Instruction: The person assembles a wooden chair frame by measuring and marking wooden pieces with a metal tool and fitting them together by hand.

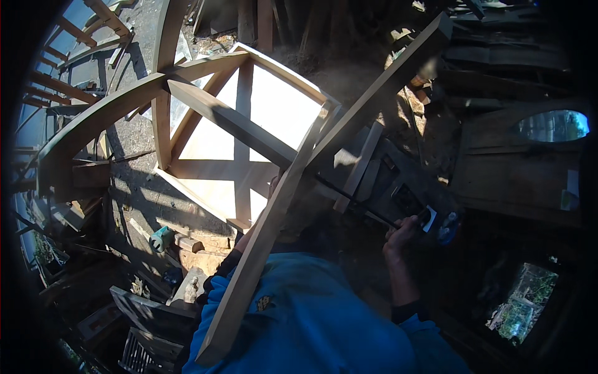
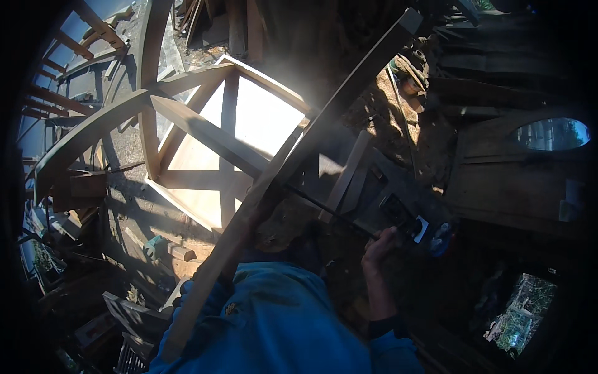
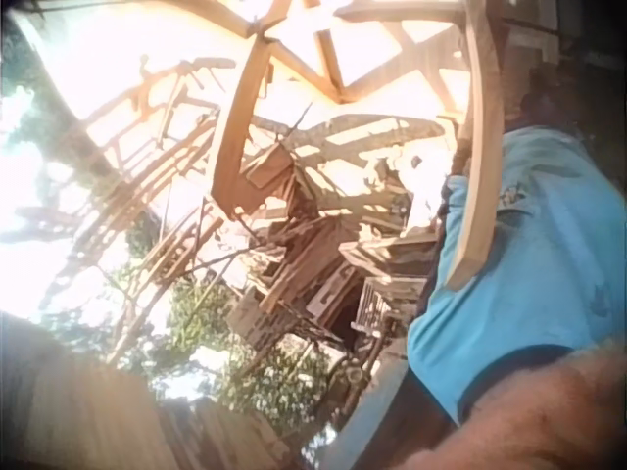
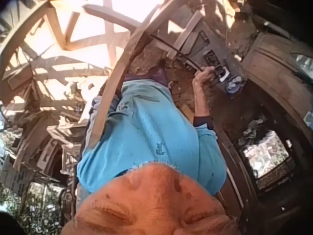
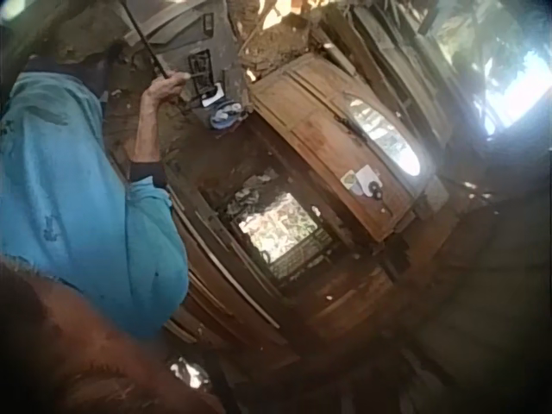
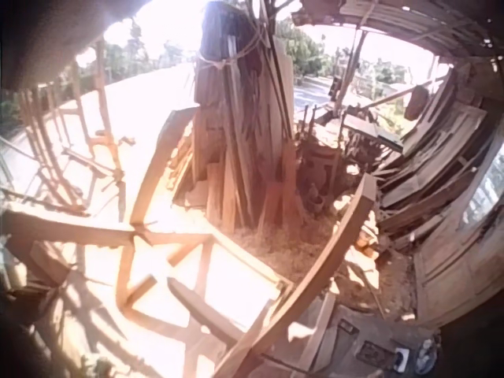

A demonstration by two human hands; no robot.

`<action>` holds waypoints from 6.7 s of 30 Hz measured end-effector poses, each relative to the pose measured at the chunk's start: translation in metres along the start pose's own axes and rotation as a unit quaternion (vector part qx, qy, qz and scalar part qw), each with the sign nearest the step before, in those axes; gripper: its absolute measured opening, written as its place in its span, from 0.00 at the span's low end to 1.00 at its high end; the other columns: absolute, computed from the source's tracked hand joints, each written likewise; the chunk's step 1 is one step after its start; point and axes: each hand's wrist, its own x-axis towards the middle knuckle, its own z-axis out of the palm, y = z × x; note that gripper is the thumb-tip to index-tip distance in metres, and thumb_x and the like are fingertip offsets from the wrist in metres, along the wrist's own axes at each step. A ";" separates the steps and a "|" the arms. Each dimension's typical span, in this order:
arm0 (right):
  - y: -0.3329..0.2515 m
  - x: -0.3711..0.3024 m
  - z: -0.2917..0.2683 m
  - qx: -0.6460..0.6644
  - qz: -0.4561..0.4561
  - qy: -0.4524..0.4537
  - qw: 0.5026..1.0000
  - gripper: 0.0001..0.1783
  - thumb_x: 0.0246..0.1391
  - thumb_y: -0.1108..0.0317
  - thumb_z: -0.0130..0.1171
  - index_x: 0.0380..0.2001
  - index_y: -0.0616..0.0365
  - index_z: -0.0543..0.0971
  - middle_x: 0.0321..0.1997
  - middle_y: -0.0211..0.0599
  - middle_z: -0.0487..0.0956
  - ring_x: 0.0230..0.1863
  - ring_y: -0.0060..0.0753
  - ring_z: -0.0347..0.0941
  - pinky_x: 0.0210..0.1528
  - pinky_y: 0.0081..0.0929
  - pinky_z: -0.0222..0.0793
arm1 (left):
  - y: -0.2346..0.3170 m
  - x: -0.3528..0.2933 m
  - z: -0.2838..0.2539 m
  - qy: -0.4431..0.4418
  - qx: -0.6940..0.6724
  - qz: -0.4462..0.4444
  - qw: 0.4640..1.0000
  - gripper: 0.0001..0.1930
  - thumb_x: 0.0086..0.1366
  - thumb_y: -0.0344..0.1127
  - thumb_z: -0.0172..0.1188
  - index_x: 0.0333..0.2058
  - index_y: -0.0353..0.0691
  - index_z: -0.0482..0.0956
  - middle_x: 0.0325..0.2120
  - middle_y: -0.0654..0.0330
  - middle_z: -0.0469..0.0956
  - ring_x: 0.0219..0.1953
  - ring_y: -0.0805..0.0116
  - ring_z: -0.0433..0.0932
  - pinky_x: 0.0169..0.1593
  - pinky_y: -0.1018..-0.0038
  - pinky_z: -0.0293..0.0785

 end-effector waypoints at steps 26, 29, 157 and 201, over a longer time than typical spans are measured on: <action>0.113 0.148 -0.108 0.121 0.353 -0.038 0.927 0.22 0.60 0.36 0.38 0.32 0.42 0.64 0.12 0.24 0.56 0.09 0.21 0.50 0.12 0.21 0.46 | -0.007 0.009 0.013 0.106 0.019 -0.047 0.993 0.19 0.61 0.46 0.59 0.46 0.41 0.75 0.41 0.51 0.78 0.43 0.52 0.77 0.43 0.60 0.71; 0.234 0.199 -0.098 0.224 0.364 0.027 0.904 0.24 0.58 0.36 0.37 0.33 0.43 0.65 0.16 0.24 0.60 0.13 0.26 0.55 0.16 0.29 0.53 | 0.004 0.025 0.021 0.121 0.038 -0.025 0.992 0.19 0.61 0.47 0.59 0.46 0.41 0.75 0.41 0.51 0.78 0.43 0.52 0.77 0.44 0.60 0.71; -0.136 -0.083 0.060 -0.160 -0.452 -0.613 0.628 0.27 0.44 0.68 0.68 0.50 0.54 0.73 0.46 0.42 0.76 0.42 0.39 0.78 0.39 0.32 0.75 | 0.008 -0.140 -0.240 0.483 -0.376 -0.079 0.787 0.25 0.70 0.52 0.44 0.58 0.41 0.63 0.48 0.53 0.73 0.46 0.62 0.76 0.45 0.65 0.69; -0.080 0.037 0.229 -0.001 -0.253 -0.594 0.763 0.34 0.51 0.67 0.65 0.60 0.59 0.63 0.51 0.41 0.72 0.50 0.31 0.71 0.52 0.28 0.67 | 0.216 -0.171 -0.103 0.556 0.311 0.292 0.714 0.25 0.70 0.48 0.39 0.49 0.28 0.62 0.44 0.43 0.68 0.45 0.50 0.73 0.49 0.53 0.74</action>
